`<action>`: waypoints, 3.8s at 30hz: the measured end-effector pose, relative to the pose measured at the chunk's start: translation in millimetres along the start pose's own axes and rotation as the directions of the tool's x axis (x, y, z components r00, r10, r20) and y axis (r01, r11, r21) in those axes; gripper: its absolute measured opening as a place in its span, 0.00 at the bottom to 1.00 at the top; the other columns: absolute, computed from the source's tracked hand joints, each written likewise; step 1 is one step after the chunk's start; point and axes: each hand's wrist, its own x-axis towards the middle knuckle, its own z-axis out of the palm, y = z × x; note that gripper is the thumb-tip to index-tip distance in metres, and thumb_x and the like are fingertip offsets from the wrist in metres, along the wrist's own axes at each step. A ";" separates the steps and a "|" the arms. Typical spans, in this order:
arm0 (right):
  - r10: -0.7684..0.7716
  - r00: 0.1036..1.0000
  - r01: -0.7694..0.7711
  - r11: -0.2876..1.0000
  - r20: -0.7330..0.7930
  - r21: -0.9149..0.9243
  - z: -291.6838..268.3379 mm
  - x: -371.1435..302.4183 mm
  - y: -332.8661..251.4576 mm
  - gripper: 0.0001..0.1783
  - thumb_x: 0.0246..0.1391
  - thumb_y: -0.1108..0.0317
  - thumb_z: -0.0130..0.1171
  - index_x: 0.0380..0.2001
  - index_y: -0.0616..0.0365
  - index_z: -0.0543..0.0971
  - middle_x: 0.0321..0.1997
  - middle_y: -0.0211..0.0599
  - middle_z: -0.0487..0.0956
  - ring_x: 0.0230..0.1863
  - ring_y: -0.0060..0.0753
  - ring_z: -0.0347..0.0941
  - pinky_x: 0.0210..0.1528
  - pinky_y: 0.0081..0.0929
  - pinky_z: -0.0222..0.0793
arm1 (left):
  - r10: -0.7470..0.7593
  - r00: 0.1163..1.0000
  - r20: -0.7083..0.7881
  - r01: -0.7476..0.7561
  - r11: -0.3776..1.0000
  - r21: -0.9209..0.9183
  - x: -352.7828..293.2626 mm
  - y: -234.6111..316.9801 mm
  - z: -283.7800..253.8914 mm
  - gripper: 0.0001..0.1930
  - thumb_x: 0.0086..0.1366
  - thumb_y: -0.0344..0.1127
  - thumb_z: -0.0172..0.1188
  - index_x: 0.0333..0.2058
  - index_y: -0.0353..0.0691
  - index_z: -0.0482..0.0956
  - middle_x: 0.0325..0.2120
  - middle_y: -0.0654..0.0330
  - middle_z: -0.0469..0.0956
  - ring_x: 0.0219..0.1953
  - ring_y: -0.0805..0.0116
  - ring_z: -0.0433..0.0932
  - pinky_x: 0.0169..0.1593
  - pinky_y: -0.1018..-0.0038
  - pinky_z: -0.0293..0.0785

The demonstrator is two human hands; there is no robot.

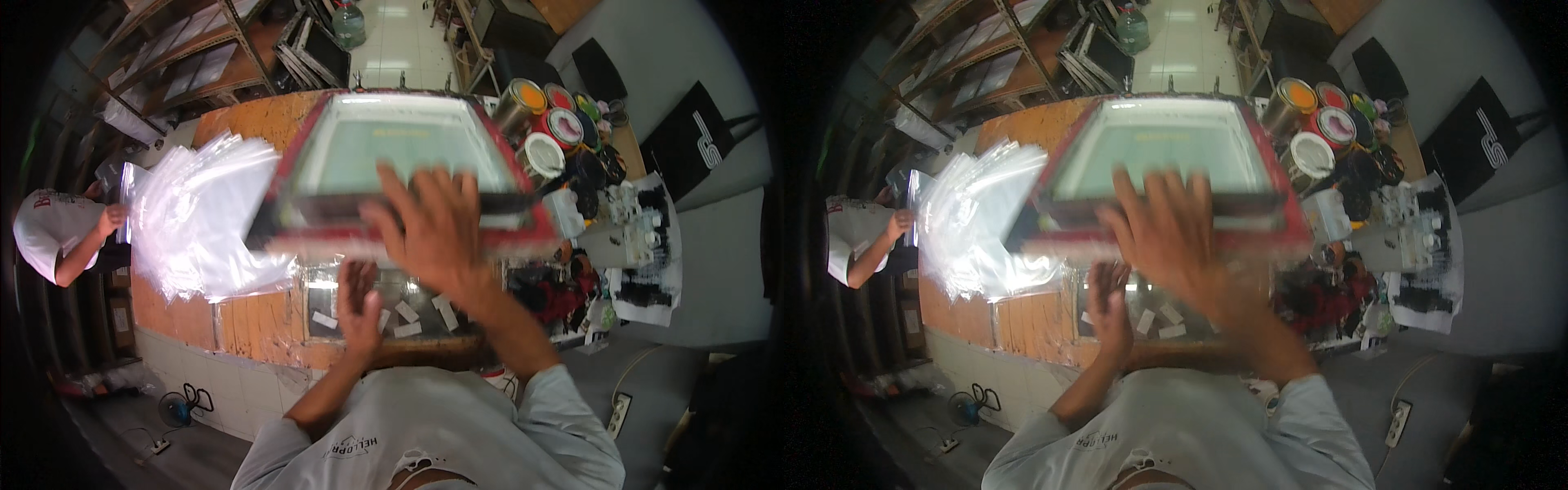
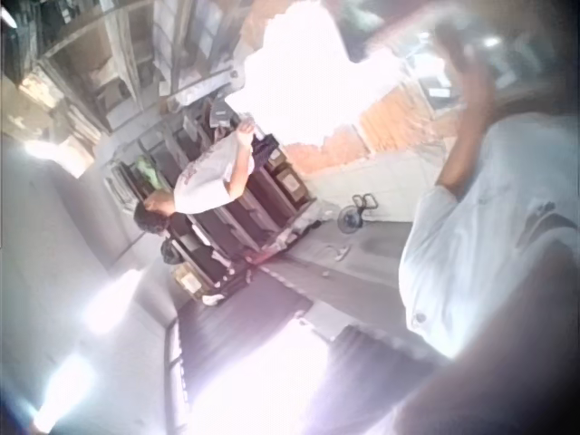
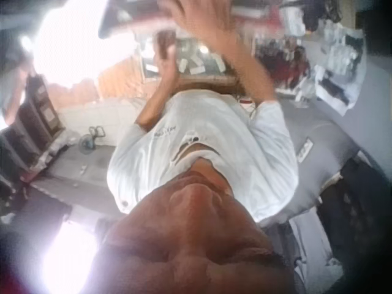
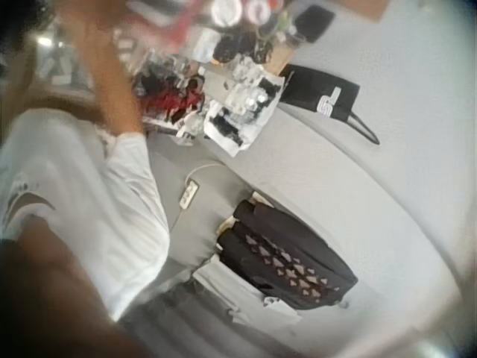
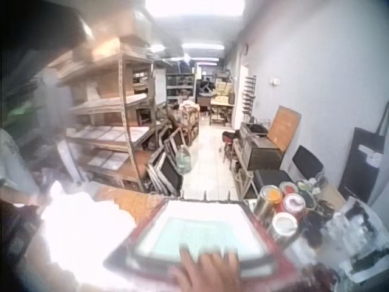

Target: The person places a plastic bag onto a workspace, lowers a screen-printing frame over it, and applies ink across the mesh using a squeegee before lifting the frame and moving the printed bag aside.

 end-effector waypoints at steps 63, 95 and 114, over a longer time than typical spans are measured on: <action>0.142 0.906 -0.088 0.985 0.400 -0.150 252.1 59.1 183.6 0.45 0.50 0.71 0.73 0.71 0.40 0.67 0.46 0.41 0.78 0.52 0.44 0.73 0.59 0.56 0.58 | -0.808 0.504 -0.306 0.569 0.577 -0.586 -32.6 -74.2 -38.4 0.13 0.66 0.45 0.69 0.41 0.48 0.76 0.41 0.65 0.78 0.50 0.64 0.76 0.54 0.55 0.69; 0.394 0.658 -0.446 0.891 0.641 -0.089 -105.5 235.8 -1.7 0.28 0.72 0.52 0.49 0.26 0.65 0.81 0.19 0.48 0.78 0.20 0.44 0.74 0.33 0.47 0.74 | -0.024 0.980 -0.196 0.174 0.575 0.800 355.9 -142.7 -51.7 0.20 0.70 0.50 0.61 0.57 0.54 0.82 0.57 0.48 0.75 0.61 0.48 0.70 0.67 0.50 0.62; 0.114 0.976 -0.120 0.993 0.186 0.017 -47.1 230.2 69.7 0.32 0.69 0.41 0.52 0.58 0.57 0.82 0.54 0.51 0.84 0.58 0.46 0.80 0.67 0.34 0.68 | 0.085 0.779 -0.621 -0.022 0.994 0.109 251.6 -48.0 -232.7 0.19 0.70 0.32 0.64 0.54 0.23 0.78 0.40 0.46 0.85 0.37 0.54 0.89 0.36 0.69 0.87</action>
